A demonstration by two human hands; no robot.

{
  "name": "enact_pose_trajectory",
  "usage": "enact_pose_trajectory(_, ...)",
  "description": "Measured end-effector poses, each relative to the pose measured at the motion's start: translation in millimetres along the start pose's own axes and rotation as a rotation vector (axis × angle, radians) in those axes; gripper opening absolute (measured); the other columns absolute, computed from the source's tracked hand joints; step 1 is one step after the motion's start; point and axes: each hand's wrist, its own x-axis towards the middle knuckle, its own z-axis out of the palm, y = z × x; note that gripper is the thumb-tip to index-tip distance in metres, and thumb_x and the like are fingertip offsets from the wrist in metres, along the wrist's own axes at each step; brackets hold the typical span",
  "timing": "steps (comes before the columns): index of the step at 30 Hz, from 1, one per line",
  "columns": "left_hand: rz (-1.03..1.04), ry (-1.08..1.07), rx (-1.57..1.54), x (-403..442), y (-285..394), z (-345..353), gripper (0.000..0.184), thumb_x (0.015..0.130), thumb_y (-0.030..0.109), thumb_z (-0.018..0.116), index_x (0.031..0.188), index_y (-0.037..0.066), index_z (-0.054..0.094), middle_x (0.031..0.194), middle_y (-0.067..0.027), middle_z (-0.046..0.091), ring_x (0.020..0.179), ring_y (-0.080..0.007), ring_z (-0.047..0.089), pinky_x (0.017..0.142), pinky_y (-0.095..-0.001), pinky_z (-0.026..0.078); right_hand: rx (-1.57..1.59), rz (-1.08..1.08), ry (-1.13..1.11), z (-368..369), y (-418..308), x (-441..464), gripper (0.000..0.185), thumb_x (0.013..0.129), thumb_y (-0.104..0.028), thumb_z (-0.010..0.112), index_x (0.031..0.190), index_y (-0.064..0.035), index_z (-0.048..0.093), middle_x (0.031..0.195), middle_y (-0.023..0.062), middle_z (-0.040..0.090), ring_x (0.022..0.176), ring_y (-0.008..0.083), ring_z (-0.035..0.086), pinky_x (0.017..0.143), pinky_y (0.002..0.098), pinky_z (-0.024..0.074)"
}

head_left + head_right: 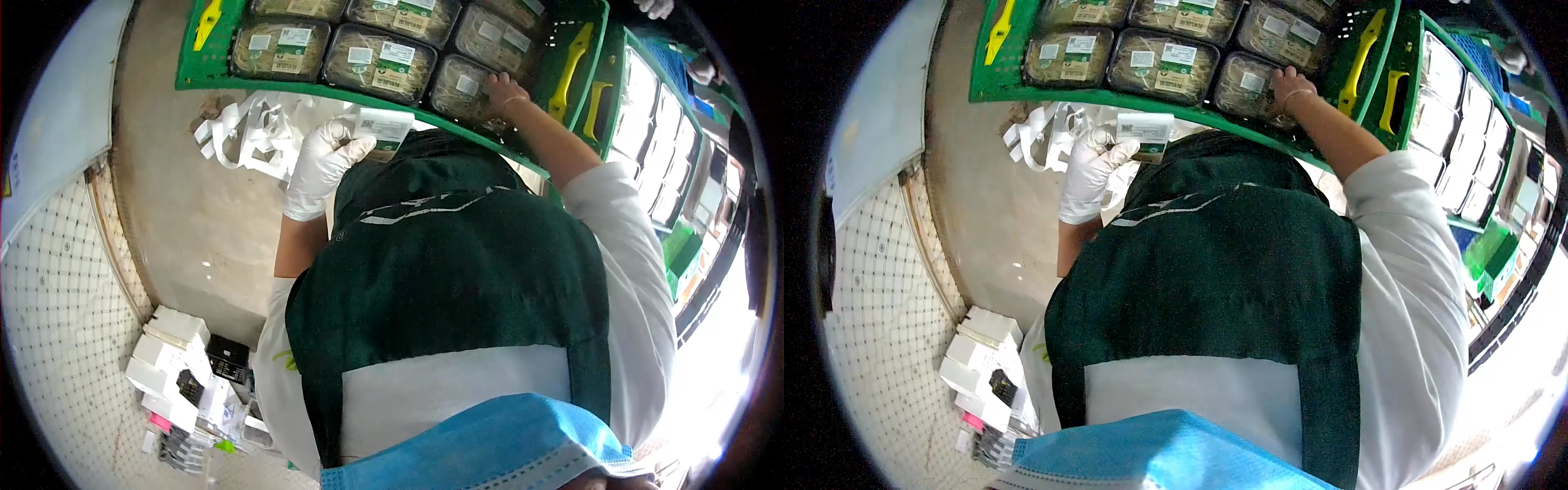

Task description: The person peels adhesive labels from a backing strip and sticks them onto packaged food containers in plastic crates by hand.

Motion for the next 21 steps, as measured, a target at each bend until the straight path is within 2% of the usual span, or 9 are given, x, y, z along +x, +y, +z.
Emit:
enact_pose_trajectory(3, 0.055, 0.122, -0.081, -9, 20, 38, 0.032, 0.076, -0.005, 0.049, 0.108, -0.002, 0.048, 0.1, -0.007, 0.056, 0.092, -0.013, 0.052, 0.084, -0.0248, 0.039, -0.236, -0.202, -0.196, -18, 4, 17, 0.065, 0.075, -0.029, 0.061, 0.123, -0.0026, 0.027, 0.118, 0.0193, 0.042, 0.106, 0.0327, 0.045, 0.079, 0.0411, 0.0457)
enact_pose_trajectory(6, 0.386, 0.115, -0.041, -15, 27, 67, 0.044, 0.074, -0.01, 0.042, 0.117, -0.003, 0.038, 0.117, -0.0111, 0.046, 0.108, -0.0161, 0.043, 0.093, -0.0256, 0.032, 0.108, -0.483, 0.098, -84, -28, -53, 0.052, 0.072, -0.032, 0.064, 0.112, -0.0049, 0.045, 0.092, 0.0138, 0.059, 0.085, 0.0258, 0.058, 0.073, 0.0339, 0.0476)
enact_pose_trajectory(7, 0.404, 0.136, -0.053, -23, 24, 77, 0.044, 0.074, -0.011, 0.042, 0.117, -0.003, 0.039, 0.116, -0.0105, 0.047, 0.108, -0.0159, 0.044, 0.093, -0.0253, 0.032, 0.58, -0.784, 0.397, -87, -29, -78, 0.042, 0.072, -0.03, 0.064, 0.104, -0.0055, 0.051, 0.088, 0.0121, 0.061, 0.077, 0.0244, 0.06, 0.069, 0.0329, 0.0484)
enact_pose_trajectory(9, 0.384, 0.138, -0.012, -35, 16, 86, 0.042, 0.076, -0.01, 0.043, 0.117, 0.0, 0.041, 0.113, -0.0089, 0.048, 0.101, -0.0129, 0.047, 0.087, -0.0233, 0.037, 0.844, -1.126, 0.419, -102, -47, -147, 0.032, 0.073, -0.025, 0.064, 0.096, -0.0049, 0.054, 0.087, 0.0093, 0.061, 0.077, 0.0172, 0.06, 0.069, 0.03, 0.0485)
enact_pose_trajectory(12, 0.419, 0.344, 0.143, -53, -4, 105, 0.023, 0.081, 0.004, 0.052, 0.104, 0.001, 0.054, 0.085, -0.0025, 0.058, 0.074, -0.0065, 0.05, 0.067, -0.0206, 0.042, 0.673, -1.134, 0.713, -73, -60, -196, 0.034, 0.069, -0.019, 0.068, 0.096, -0.0029, 0.055, 0.085, 0.0097, 0.059, 0.074, 0.0184, 0.059, 0.064, 0.0284, 0.0458)
enact_pose_trajectory(16, 0.395, 0.439, 0.342, -94, -40, 138, 0.015, 0.082, 0.009, 0.052, 0.092, -0.001, 0.057, 0.072, -0.0029, 0.058, 0.066, -0.006, 0.051, 0.059, -0.0199, 0.042, 0.85, -1.003, 0.581, -24, -45, -237, 0.033, 0.066, -0.014, 0.068, 0.094, -0.0015, 0.055, 0.085, 0.0114, 0.058, 0.076, 0.0218, 0.058, 0.065, 0.03, 0.0457)
enact_pose_trajectory(19, 0.137, 0.382, 0.19, -130, -58, 164, 0.017, 0.082, 0.01, 0.05, 0.093, -0.002, 0.056, 0.072, -0.005, 0.058, 0.069, -0.0076, 0.054, 0.06, -0.021, 0.043, 0.897, -1.276, 0.722, -18, -17, -298, 0.035, 0.059, -0.017, 0.074, 0.085, -0.0025, 0.057, 0.082, 0.0096, 0.057, 0.074, 0.026, 0.056, 0.065, 0.0329, 0.0443)
enact_pose_trajectory(20, 0.099, 0.386, 0.106, -135, -89, 168, 0.017, 0.083, 0.009, 0.049, 0.094, -0.002, 0.056, 0.075, -0.0058, 0.058, 0.071, -0.0081, 0.054, 0.062, -0.0209, 0.044, 0.844, -1.523, 0.518, -31, 2, -335, 0.038, 0.058, -0.021, 0.075, 0.086, -0.0032, 0.056, 0.081, 0.0096, 0.057, 0.072, 0.0239, 0.055, 0.063, 0.0322, 0.0439)
enact_pose_trajectory(21, 0.303, 0.349, -0.03, -149, -96, 186, 0.018, 0.084, 0.008, 0.047, 0.096, -0.003, 0.054, 0.081, -0.0063, 0.058, 0.076, -0.0091, 0.054, 0.067, -0.0207, 0.044, 0.902, -1.859, 0.639, -21, 6, -355, 0.028, 0.065, -0.02, 0.071, 0.084, -0.0057, 0.057, 0.082, 0.0086, 0.058, 0.071, 0.0213, 0.055, 0.059, 0.0303, 0.042)
